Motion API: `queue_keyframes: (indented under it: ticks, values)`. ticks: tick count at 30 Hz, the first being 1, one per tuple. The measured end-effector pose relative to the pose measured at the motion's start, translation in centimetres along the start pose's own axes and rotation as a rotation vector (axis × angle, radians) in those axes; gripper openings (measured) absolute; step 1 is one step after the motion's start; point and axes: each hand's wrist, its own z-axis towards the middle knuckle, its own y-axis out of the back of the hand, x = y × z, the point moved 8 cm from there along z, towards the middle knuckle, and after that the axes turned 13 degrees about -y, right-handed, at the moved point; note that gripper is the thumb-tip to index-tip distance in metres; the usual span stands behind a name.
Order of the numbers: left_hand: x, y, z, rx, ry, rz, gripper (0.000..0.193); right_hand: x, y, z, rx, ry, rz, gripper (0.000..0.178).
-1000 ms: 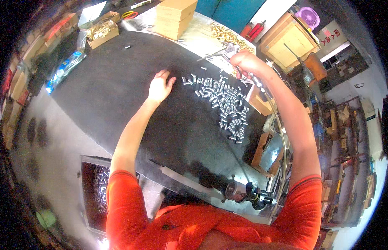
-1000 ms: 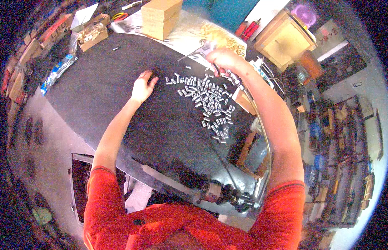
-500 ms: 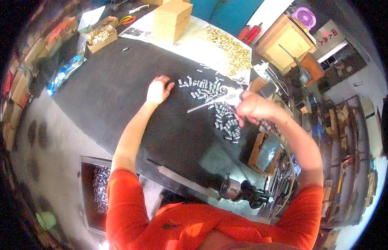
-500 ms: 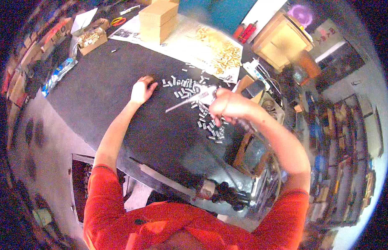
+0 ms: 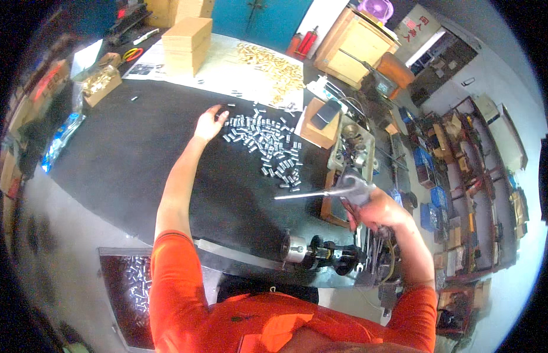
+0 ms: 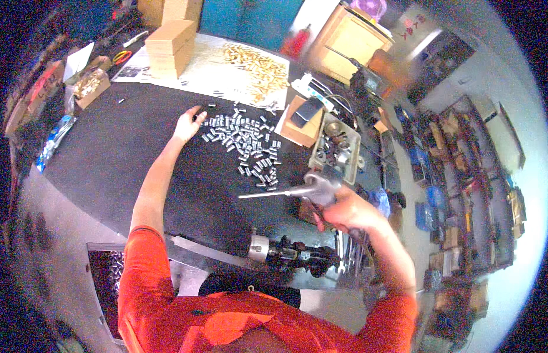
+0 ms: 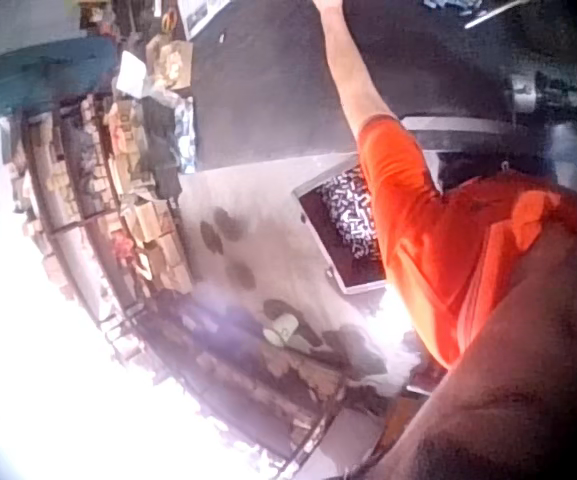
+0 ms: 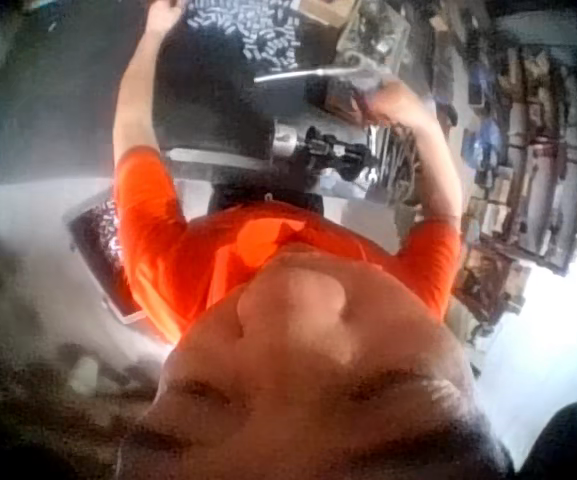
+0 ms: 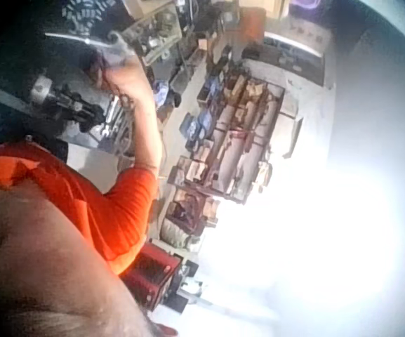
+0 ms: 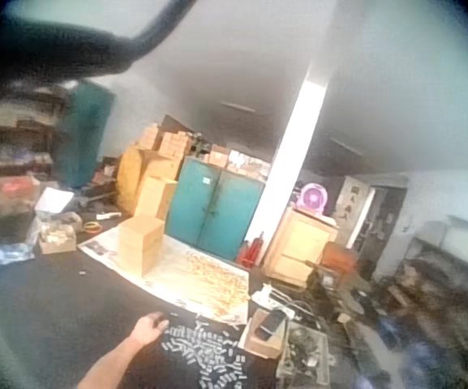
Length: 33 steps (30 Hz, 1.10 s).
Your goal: The person operates a metal lathe, repeatedly inserting small cylindrical metal pieces into the chuck and using a tool to machine them. The person removes the finished pieces and places them on the workbench, accumulating a pile of processed parts.
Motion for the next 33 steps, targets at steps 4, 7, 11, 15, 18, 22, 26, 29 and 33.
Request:
queue_keyframes:
  ticks: [4,7,11,15,18,22,26,29,33]
  values:
    - [0.9,-0.9,-0.1,-0.038,-0.056,0.036,0.048,-4.4,1.5,-4.1,-0.327,0.101,-0.001,0.026]
    - [0.1,-0.8,-0.4,-0.033,-0.069,0.049,0.045,-8.5,-1.1,-7.8,-0.058,0.317,0.647,0.030]
    - [0.0,-0.9,-1.2,-0.024,-0.062,0.009,0.043,-13.7,-9.6,-8.3,0.419,0.359,0.536,0.038]
    - [0.5,-1.2,-2.3,-0.006,-0.036,-0.060,0.040,-20.1,-18.2,-3.2,0.365,-0.121,0.250,0.024]
    - [-1.2,-1.6,-3.7,0.058,0.023,-0.096,0.038,-17.4,-21.9,-0.5,0.465,-0.084,0.382,0.019]
    - [-4.0,-1.7,-5.8,0.069,-0.091,-0.052,0.037,-19.2,-27.2,1.9,0.517,-0.036,0.395,0.016]
    - [-5.5,-2.0,-7.3,0.180,0.048,-0.147,0.036,-22.9,-31.5,4.2,0.203,0.540,-0.189,0.013]
    - [-7.0,-0.4,-7.4,0.054,-0.085,-0.040,0.034,-23.2,-30.5,2.2,0.028,0.731,-0.372,0.017]
    - [-6.0,-0.1,-6.4,-0.007,-0.102,-0.005,0.031,-25.3,-26.0,0.0,-0.038,0.029,-0.385,0.027]
